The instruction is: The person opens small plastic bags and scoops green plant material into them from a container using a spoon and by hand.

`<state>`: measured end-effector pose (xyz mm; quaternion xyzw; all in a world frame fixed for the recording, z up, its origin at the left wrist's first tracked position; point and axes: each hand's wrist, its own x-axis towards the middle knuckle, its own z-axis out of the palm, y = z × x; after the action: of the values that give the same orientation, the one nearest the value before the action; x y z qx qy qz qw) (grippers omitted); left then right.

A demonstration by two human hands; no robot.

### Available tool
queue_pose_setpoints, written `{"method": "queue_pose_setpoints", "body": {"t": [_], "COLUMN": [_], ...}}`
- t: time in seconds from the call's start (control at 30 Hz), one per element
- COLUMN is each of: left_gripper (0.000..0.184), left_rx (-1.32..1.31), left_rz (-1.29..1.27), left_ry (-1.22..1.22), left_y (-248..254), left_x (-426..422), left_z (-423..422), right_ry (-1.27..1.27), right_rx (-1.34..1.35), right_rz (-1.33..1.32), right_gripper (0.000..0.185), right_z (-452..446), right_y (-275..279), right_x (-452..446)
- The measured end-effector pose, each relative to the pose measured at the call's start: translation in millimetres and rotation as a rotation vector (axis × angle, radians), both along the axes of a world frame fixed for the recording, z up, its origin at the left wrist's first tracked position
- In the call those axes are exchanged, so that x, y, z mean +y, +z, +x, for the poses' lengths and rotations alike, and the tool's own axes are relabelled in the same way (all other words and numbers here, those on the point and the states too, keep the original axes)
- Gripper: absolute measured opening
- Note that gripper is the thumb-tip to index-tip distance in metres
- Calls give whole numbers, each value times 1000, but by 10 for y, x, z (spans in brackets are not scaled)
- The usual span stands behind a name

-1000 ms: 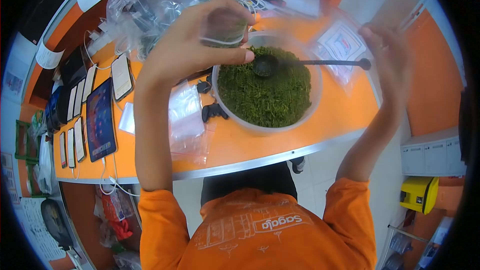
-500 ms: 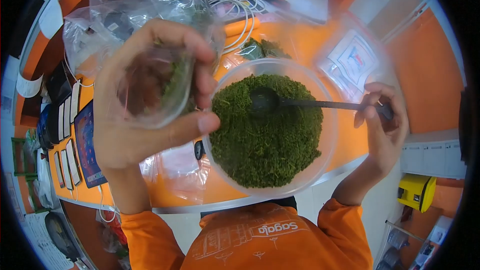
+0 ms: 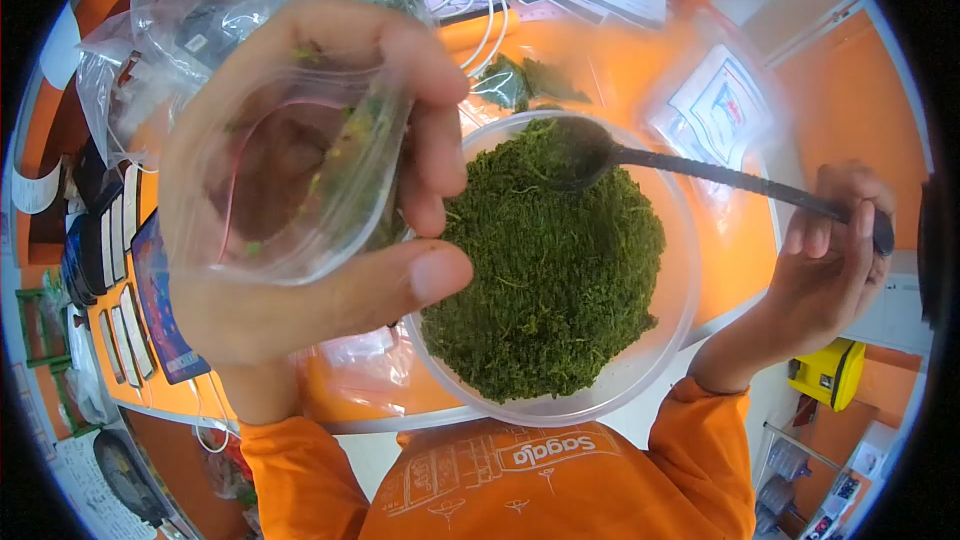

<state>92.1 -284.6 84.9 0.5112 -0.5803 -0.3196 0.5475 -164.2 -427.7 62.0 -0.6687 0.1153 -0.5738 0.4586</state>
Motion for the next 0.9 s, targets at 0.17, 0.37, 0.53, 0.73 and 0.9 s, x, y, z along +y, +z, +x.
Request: {"method": "queue_pose_setpoints", "body": {"t": [0.17,0.37,0.53,0.73,0.9], "left_gripper": [64,59,47,38,33], "left_rx": [47,20,-63,-473,-591], "left_rz": [78,129,93,-68,-158], "left_ry": [66,-4,-106,-376,-496], "left_y": [64,63,75,128,67], "left_x": [38,72,55,-228,-535], "left_z": [-76,-92,-128,-78,-213], "right_ry": [-48,38,14,68,30], "right_rx": [-11,-3,-15,-40,37], "right_rz": [-5,-10,-9,33,35], "right_gripper": [22,20,20,18,17], "right_z": [-25,-4,10,105,208], "right_y": [39,18,-2,3,44], "right_x": [28,0,-26,-60,-63]}}
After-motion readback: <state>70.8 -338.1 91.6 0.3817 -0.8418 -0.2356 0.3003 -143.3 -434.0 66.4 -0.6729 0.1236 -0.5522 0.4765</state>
